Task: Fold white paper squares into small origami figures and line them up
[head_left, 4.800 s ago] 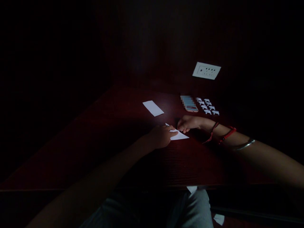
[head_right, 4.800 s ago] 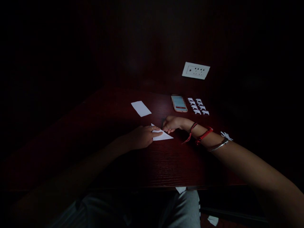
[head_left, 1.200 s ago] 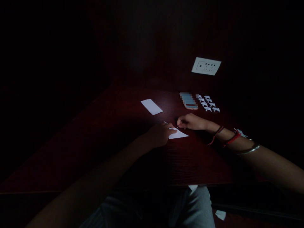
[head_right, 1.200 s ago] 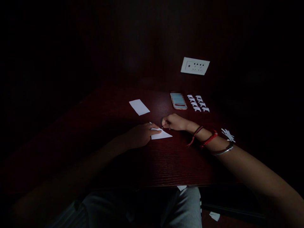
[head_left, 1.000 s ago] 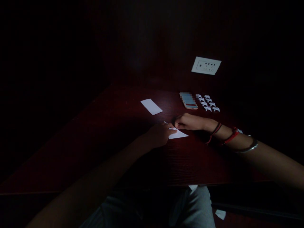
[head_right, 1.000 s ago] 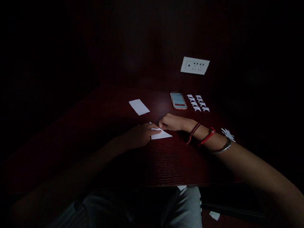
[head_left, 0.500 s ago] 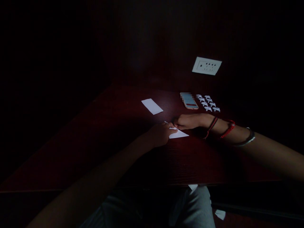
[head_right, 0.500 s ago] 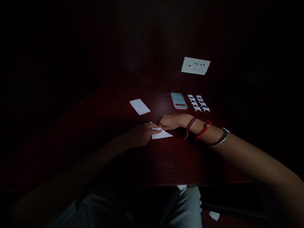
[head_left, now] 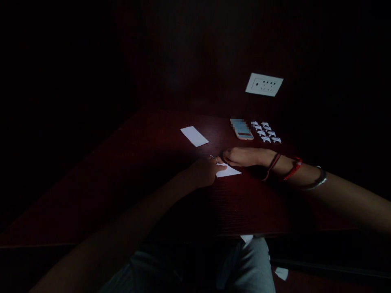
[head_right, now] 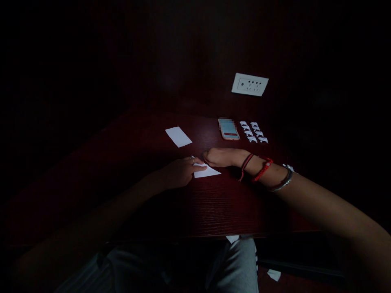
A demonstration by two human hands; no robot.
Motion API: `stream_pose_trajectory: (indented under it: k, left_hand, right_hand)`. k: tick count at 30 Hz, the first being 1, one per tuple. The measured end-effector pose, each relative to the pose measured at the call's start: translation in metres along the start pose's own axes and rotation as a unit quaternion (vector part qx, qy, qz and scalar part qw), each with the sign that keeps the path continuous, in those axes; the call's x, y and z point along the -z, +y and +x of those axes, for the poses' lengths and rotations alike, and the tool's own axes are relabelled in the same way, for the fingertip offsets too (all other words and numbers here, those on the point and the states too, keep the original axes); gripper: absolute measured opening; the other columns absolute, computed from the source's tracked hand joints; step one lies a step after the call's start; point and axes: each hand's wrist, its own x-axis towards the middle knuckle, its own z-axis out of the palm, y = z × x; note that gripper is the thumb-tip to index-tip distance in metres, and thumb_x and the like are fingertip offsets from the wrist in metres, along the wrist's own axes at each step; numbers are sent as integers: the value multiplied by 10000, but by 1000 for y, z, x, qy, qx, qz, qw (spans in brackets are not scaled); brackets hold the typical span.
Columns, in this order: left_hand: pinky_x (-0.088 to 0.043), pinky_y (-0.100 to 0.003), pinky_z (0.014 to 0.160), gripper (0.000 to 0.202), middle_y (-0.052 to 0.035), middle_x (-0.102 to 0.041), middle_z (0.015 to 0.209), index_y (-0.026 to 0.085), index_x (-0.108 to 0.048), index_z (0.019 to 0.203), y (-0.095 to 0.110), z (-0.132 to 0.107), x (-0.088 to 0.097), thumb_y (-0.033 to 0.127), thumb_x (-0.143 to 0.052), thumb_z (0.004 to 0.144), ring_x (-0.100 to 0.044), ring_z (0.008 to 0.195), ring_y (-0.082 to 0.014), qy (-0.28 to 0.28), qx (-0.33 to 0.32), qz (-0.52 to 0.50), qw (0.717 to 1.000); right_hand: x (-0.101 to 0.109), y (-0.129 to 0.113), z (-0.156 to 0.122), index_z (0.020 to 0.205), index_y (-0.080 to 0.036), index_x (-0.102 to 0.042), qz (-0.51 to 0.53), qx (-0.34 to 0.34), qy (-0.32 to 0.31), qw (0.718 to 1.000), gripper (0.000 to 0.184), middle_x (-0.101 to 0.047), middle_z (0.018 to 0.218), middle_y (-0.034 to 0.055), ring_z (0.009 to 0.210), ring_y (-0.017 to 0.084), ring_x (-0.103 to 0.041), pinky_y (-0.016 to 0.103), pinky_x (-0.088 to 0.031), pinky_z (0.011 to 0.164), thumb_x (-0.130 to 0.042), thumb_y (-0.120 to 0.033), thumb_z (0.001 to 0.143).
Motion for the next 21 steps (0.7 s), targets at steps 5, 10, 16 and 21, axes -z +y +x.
stream_pose_trajectory:
  k: [5,10,16,21]
  left_hand:
    - [-343,-312,800,453,-44,-429,1123,204,-434,1112,0,0,2,66,-365,686,-412,959,-174,-6,-2,-5,1000]
    - [-340,-313,806,441,-47,-434,1114,196,-447,1102,-1,0,-1,65,-351,692,-414,953,-172,10,-4,-7,1000]
    - [-348,-306,796,415,-46,-430,1109,194,-460,1086,0,-1,0,82,-349,702,-418,934,-172,11,-4,-2,1000]
    - [-345,-310,794,400,-51,-430,1106,190,-464,1078,0,-1,1,83,-348,711,-421,928,-172,10,-6,-1,1000]
  right_hand:
    - [0,18,-9,766,-91,-496,-10,-44,11,999,153,-518,691,71,551,95,-432,225,-321,539,-356,-154,764]
    - [-1,14,-14,770,-116,-513,74,-1,20,997,127,-522,734,43,630,92,-454,221,-338,611,-389,-120,742]
    - [1,3,-6,813,-122,-536,134,22,26,990,139,-526,786,35,700,95,-468,225,-340,661,-441,-101,714]
    - [2,3,0,768,-108,-545,120,48,7,992,127,-537,756,46,672,91,-463,221,-343,645,-423,-127,737]
